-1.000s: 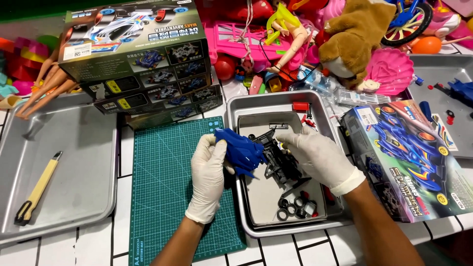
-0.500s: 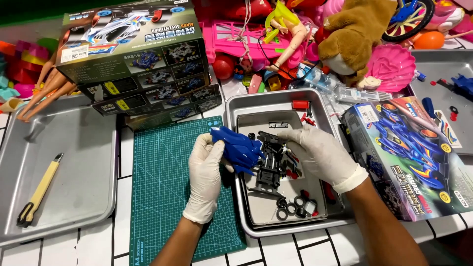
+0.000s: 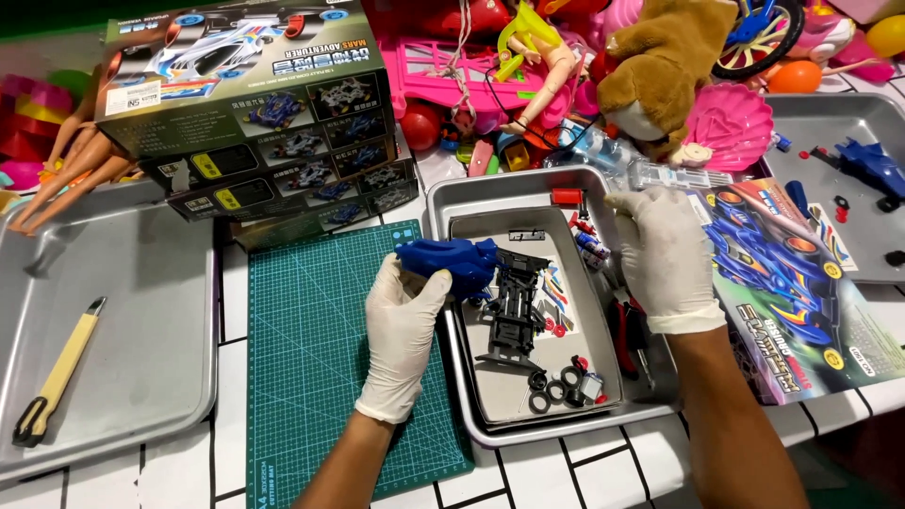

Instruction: Assembling a mini 4WD toy car by installing the motor, gears, and body components onto the chassis.

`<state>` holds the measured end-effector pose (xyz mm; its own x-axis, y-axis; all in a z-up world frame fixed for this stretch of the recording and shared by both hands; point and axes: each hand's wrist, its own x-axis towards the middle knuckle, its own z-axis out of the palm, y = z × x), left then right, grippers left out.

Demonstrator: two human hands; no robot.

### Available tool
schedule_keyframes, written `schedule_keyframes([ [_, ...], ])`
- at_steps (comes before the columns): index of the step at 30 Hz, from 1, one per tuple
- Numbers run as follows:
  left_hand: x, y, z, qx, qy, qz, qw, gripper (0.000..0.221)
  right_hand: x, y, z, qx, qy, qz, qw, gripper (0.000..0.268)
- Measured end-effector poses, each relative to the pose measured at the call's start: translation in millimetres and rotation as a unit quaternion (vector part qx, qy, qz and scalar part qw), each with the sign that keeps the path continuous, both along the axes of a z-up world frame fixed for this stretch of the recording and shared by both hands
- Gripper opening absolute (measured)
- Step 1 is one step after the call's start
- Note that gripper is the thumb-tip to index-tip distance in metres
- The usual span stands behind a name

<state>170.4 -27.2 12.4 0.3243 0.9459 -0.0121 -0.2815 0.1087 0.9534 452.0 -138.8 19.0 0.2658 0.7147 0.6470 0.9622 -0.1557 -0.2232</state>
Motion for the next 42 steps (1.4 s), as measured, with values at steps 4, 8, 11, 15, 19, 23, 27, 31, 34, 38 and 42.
schedule_keyframes([
  [4,1.1,-3.0,3.7,-0.041,-0.023,-0.012,0.999,0.025,14.9,8.0,-25.6,-0.138,-0.105,-0.05,0.984,0.026],
  [8,2.9,-3.4,5.0,-0.054,-0.029,-0.015,0.998,0.031,3.5,9.1,-22.1,-0.264,-0.12,-0.063,0.955,0.043],
  [11,-0.9,-4.1,14.7,-0.056,-0.013,-0.004,0.998,0.029,6.4,11.2,-28.7,-0.291,-0.13,-0.062,0.946,0.046],
  [15,-2.8,-0.2,18.3,-0.07,-0.008,0.0,0.998,0.024,7.1,17.8,-29.8,-0.304,-0.136,-0.081,0.94,0.047],
  [19,-2.6,4.0,15.9,-0.067,-0.003,0.004,0.998,0.021,16.8,24.8,-22.1,-0.301,-0.127,-0.095,0.94,0.033],
  [23,-4.6,0.5,18.4,-0.068,0.01,-0.017,0.997,0.014,32.3,53.6,-28.1,-0.273,-0.189,-0.073,0.94,0.022],
  [27,0.3,10.5,-13.5,-0.083,-0.038,-0.043,0.995,0.006,30.7,78.6,-38.3,-0.249,-0.184,-0.071,0.948,0.018],
  [31,-0.8,11.7,-4.1,-0.098,-0.09,-0.05,0.99,0.013,65.9,101.4,-75.6,-0.248,-0.205,-0.076,0.944,0.007],
  [34,2.1,14.4,-13.5,-0.112,-0.116,-0.053,0.985,0.014,84.1,104.1,-94.4,-0.23,-0.223,-0.082,0.944,0.004],
  [38,0.3,9.2,-0.5,-0.1,-0.139,-0.078,0.982,0.016,60.4,95.5,-67.9,-0.191,-0.19,-0.092,0.959,0.006],
  [42,-0.2,10.8,-1.2,-0.094,-0.134,-0.061,0.985,0.016,5.1,67.3,6.1,-0.15,0.044,-0.054,0.986,0.014],
])
